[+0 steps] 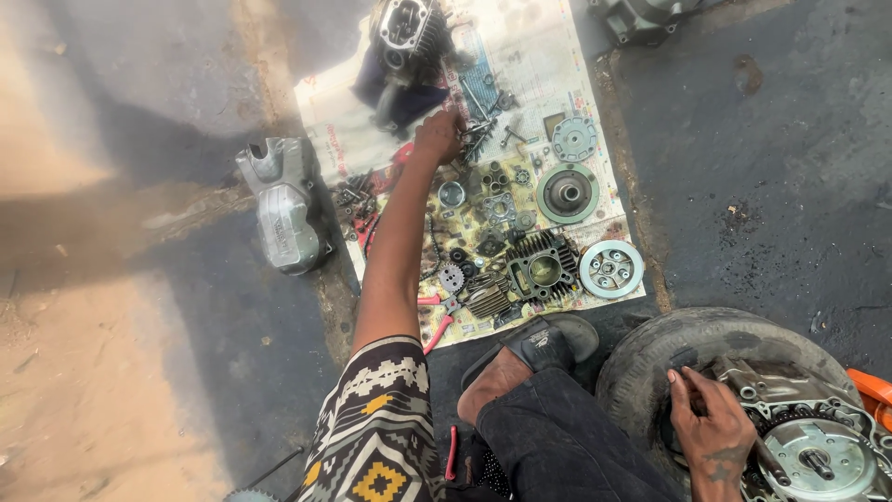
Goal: The person sits on the floor of a motorcycle repair shop and assembles a clutch into an engine case set on a tire. They fit clutch plates and a pressure plate into the basket by hand, press components into place, and apply a substance from a small tube to parts while fitting them.
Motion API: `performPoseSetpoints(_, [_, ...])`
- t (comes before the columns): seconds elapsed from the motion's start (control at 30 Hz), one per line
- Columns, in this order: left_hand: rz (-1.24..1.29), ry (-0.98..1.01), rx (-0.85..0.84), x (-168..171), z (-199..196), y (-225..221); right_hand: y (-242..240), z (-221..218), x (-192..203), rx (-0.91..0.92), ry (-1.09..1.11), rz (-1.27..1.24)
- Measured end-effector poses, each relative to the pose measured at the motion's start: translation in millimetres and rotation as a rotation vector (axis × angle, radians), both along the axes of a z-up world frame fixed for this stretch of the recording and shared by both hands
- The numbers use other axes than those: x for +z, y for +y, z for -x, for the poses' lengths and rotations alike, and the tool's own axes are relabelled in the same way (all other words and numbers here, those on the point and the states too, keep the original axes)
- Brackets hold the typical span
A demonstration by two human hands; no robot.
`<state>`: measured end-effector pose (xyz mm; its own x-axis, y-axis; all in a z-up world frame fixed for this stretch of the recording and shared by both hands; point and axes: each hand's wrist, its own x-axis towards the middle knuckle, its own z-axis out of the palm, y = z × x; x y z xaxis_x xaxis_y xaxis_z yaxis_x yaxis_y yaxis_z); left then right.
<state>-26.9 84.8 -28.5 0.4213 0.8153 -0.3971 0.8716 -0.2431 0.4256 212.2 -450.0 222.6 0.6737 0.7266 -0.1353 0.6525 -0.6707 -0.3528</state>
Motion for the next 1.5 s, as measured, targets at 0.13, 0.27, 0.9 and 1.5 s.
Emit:
performPoseSetpoints(0.13, [0.040, -0.172, 0.060, 2.0, 5.0, -11.4, -3.9, 3.6, -2.1, 0.016, 0.021, 0.028])
performPoseSetpoints(0.27, [0.067, -0.481, 0.161, 6.6, 10.0, -19.7, -7.6, 4.3, -3.9, 0.025, 0.047, 0.071])
performPoseSetpoints(0.9, [-0.091, -0.379, 0.247, -2.1, 17.7, -4.4, 10.3, 21.6, -4.8, 0.029, 0.158, 0.220])
performPoseSetpoints(1.5, [-0.372, -0.308, -0.087, -36.7, -44.4, 10.6, 17.8, 20.7, -19.2, 0.093, 0.143, 0.197])
